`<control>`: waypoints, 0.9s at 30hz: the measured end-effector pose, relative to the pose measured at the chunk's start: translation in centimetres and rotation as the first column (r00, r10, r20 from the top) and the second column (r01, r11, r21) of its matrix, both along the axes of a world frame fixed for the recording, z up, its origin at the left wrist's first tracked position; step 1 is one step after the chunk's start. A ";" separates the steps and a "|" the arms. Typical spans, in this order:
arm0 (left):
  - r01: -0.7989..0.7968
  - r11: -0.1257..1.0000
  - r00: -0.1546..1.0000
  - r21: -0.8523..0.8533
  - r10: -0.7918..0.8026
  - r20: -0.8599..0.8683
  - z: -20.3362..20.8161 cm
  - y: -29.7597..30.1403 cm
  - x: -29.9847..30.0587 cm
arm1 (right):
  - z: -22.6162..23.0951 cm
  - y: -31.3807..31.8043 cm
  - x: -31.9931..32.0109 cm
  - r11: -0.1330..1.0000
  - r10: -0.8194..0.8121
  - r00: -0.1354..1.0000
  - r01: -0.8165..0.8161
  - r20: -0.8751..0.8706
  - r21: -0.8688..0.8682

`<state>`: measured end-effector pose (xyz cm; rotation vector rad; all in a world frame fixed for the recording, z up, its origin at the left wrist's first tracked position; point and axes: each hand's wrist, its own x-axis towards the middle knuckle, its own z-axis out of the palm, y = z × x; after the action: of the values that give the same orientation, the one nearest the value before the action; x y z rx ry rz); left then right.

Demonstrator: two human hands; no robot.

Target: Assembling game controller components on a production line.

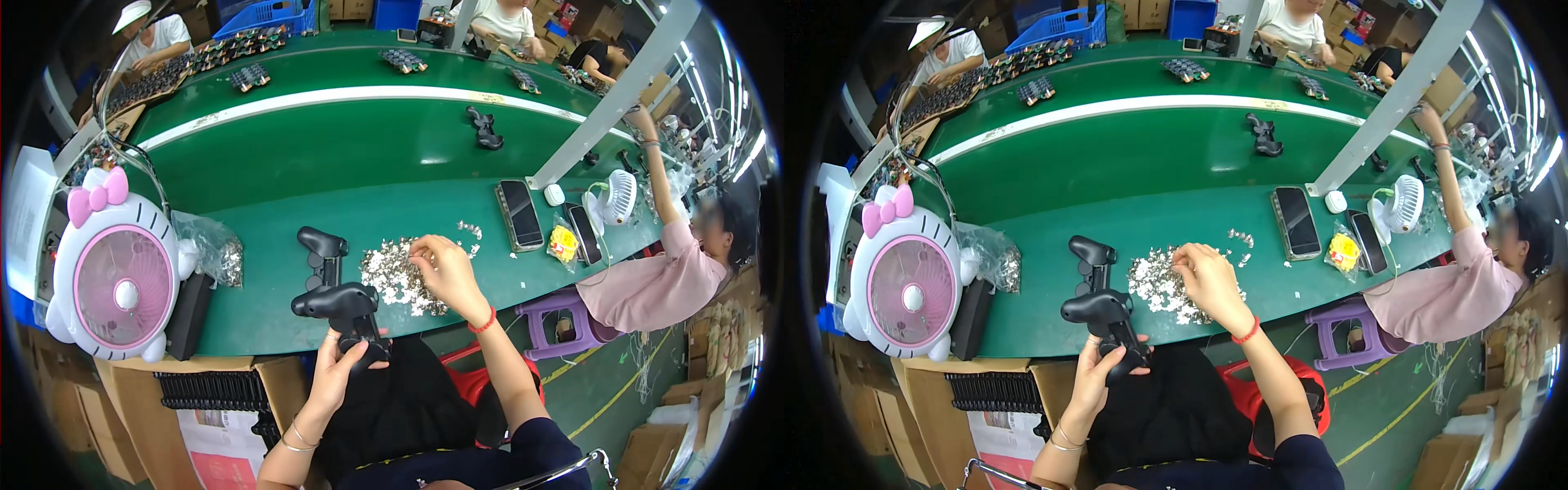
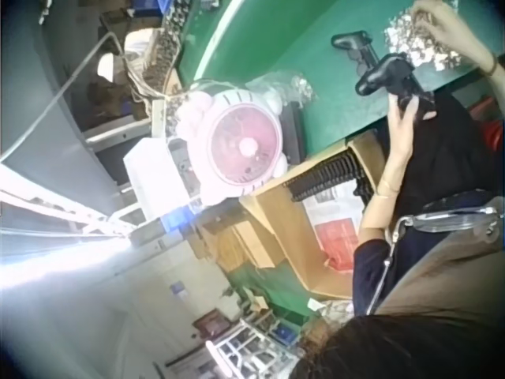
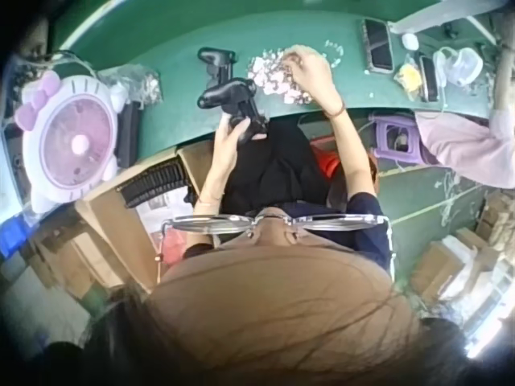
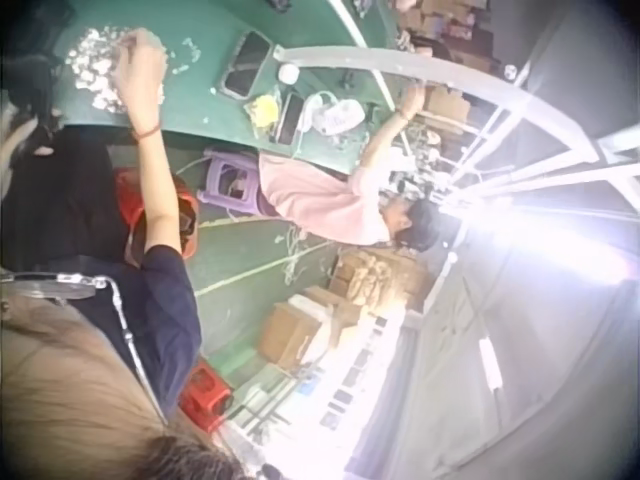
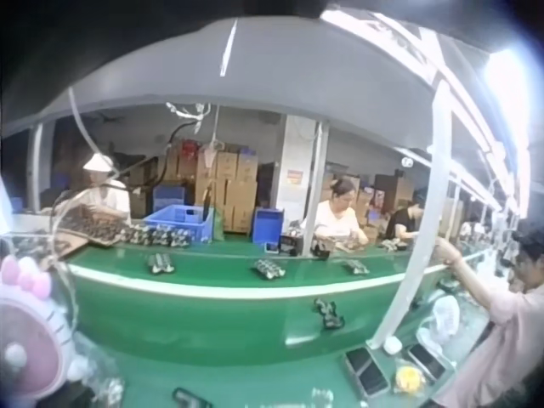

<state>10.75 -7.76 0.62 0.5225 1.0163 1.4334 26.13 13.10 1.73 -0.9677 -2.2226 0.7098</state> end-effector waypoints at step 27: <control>-0.181 0.966 0.809 0.185 0.253 -0.531 -0.5 -1.1 0.6 | 0.5 -12.4 -1.0 0.917 0.159 0.964 -0.065 -0.213 0.393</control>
<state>11.32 -8.82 0.16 0.9793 1.4890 1.5961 25.14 0.69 2.19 -0.5307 -2.1036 0.3908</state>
